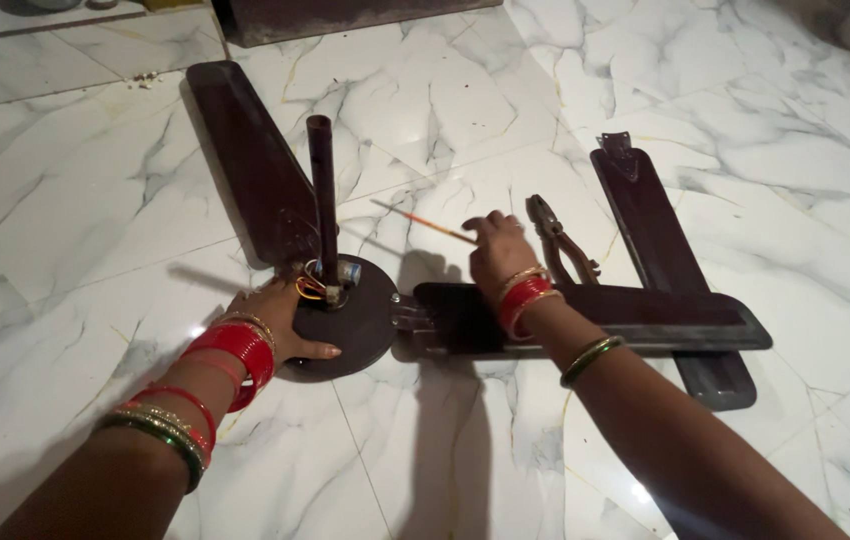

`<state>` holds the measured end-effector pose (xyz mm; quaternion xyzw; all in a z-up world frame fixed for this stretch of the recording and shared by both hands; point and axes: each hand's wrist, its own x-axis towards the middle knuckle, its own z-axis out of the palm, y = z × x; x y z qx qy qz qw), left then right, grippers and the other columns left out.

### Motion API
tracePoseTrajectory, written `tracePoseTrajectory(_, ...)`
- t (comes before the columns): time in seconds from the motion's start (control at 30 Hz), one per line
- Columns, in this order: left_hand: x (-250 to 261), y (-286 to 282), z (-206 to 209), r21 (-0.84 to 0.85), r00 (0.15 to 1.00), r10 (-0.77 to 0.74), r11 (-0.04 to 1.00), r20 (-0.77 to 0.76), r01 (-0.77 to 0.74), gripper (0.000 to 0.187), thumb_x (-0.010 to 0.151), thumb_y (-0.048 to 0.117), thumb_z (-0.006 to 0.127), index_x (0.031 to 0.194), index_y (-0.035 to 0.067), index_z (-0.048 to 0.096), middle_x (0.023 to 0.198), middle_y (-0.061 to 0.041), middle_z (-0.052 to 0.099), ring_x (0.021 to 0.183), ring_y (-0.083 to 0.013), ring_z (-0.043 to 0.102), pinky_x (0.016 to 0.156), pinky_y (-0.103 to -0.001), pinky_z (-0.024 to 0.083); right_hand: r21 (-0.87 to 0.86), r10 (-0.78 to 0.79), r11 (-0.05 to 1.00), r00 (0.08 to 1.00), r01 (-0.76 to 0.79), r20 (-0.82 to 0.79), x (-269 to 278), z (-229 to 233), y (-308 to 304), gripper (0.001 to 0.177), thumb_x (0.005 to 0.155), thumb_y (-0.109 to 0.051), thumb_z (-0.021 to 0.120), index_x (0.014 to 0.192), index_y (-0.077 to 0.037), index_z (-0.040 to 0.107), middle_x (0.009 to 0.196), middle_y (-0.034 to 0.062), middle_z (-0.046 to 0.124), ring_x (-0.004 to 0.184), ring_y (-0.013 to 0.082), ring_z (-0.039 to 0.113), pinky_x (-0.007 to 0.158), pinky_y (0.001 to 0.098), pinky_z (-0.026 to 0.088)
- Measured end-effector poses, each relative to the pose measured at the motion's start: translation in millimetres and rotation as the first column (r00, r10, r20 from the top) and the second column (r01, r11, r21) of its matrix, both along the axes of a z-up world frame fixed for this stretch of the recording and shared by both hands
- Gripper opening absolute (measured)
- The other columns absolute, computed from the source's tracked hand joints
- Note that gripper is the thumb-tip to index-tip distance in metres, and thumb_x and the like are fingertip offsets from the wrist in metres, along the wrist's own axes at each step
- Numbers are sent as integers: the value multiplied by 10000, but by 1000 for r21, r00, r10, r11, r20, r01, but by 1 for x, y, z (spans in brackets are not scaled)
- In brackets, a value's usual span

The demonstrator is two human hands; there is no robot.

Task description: The person disassembles a ceiling fan by removing one blade using a screwdriver and pliers. They loosen screws, detach the blade, and place it on the floor.

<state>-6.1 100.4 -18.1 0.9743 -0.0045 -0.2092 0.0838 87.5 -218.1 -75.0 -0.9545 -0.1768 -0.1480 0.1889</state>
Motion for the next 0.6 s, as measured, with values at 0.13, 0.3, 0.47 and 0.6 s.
tracePoseTrajectory(0.13, 1, -3, -5, 37, 1000, -17, 999, -15, 18, 1116, 614, 662, 888, 1526, 268, 379, 1567, -60, 457, 1439, -275, 469, 1202, -430, 394, 85, -45, 994, 957, 72, -287, -22, 8, 21, 246, 879, -123, 639, 1108, -113, 729, 1157, 161, 660, 1047, 369, 658, 943, 461, 545)
tracePoseTrajectory(0.3, 4, -8, -9, -7, 999, 33, 999, -26, -33, 1269, 603, 660, 920, 1568, 120, 297, 1505, -168, 492, 1389, -314, 503, 1163, -386, 432, -41, -171, 984, 857, 173, -486, -49, 26, 39, 330, 976, -350, 609, 1209, -131, 693, 1282, 189, 581, 1074, 405, 656, 977, 473, 537)
tracePoseTrajectory(0.47, -1, -20, -12, -93, 999, 45, 995, -23, -47, 1165, 601, 602, 901, 1514, 78, 402, 1424, -175, 595, 1338, -314, 580, 1141, -370, 469, -234, -138, 971, 709, -39, -692, -53, 35, 36, 446, 1023, -469, 489, 1373, -241, 644, 1345, 216, 565, 1180, 393, 643, 1021, 474, 532)
tracePoseTrajectory(0.6, -10, -37, -15, -91, 1000, -11, 996, 29, 14, 1080, 629, 629, 905, 1432, 31, 500, 1426, -190, 581, 1347, -322, 552, 1136, -383, 460, -293, -162, 955, 749, -45, -642, -61, 33, 15, 494, 938, -429, 613, 1391, -232, 584, 1441, 144, 492, 1225, 361, 614, 1029, 460, 517)
